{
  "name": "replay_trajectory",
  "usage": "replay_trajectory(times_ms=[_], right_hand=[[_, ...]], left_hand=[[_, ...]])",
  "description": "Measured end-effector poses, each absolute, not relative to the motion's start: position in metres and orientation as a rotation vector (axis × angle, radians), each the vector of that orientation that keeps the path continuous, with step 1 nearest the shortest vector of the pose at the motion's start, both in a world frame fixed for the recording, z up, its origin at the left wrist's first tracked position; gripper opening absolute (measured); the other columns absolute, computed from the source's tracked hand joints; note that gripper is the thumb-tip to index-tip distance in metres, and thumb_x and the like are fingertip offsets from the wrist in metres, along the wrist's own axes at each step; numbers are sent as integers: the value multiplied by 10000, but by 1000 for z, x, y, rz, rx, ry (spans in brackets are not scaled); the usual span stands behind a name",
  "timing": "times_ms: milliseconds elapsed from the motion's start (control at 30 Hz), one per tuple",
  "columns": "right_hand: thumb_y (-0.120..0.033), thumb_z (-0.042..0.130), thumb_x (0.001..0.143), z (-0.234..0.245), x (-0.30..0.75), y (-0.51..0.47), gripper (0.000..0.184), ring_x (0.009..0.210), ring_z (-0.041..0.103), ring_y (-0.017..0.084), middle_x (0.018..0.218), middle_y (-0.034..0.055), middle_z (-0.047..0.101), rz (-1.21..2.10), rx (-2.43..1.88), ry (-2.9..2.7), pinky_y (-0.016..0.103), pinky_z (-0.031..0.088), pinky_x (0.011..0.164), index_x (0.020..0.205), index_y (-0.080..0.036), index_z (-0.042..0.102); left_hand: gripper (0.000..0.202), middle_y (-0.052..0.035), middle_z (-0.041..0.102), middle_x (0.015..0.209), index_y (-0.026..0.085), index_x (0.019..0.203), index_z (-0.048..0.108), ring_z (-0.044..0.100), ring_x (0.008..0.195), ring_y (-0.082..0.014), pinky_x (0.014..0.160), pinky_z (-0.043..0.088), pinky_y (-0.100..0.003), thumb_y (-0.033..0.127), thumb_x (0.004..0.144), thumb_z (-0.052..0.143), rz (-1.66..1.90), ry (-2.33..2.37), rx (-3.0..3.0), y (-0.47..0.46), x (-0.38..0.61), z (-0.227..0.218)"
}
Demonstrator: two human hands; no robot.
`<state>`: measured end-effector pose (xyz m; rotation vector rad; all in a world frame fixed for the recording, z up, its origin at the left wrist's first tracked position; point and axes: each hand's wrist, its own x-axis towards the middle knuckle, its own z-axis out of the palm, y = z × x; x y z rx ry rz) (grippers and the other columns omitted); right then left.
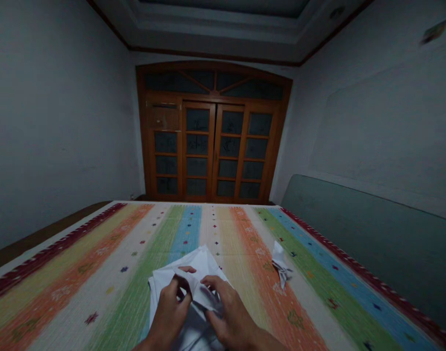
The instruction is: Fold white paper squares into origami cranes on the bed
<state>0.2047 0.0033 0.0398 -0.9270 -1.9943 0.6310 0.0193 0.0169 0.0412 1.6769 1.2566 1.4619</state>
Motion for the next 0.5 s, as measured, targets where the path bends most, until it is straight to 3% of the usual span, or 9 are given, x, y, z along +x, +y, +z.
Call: replay_trajectory(times_ms=[167,300,500], right_hand=[[-23,560,655,45,200,8,265,825,645,214,861,35,687,692,-978,-1828,286,452,715,844,-196,625],[-132,619,736,47,201,14,193,791,654,217,823,21,682,863,-1007,-1588,277,449,674,917,-201,620],[-283,773,681,46,203,26,376,721,644,214,733,-16,609,1017,-980,-1268,298,504,659,1021,-200,635]], left_hand=[[430,-77,775,900,179,1227,563,722,766,-267,690,538,-336,413,869,615,1349,1154,1581,16,20,40],[450,-63,779,879,198,1219,536,723,737,-256,693,536,-333,474,882,649,1286,1123,1647,19,15,48],[515,-54,761,853,217,1104,547,742,703,-252,593,569,-312,576,790,740,1429,1075,1382,25,15,43]])
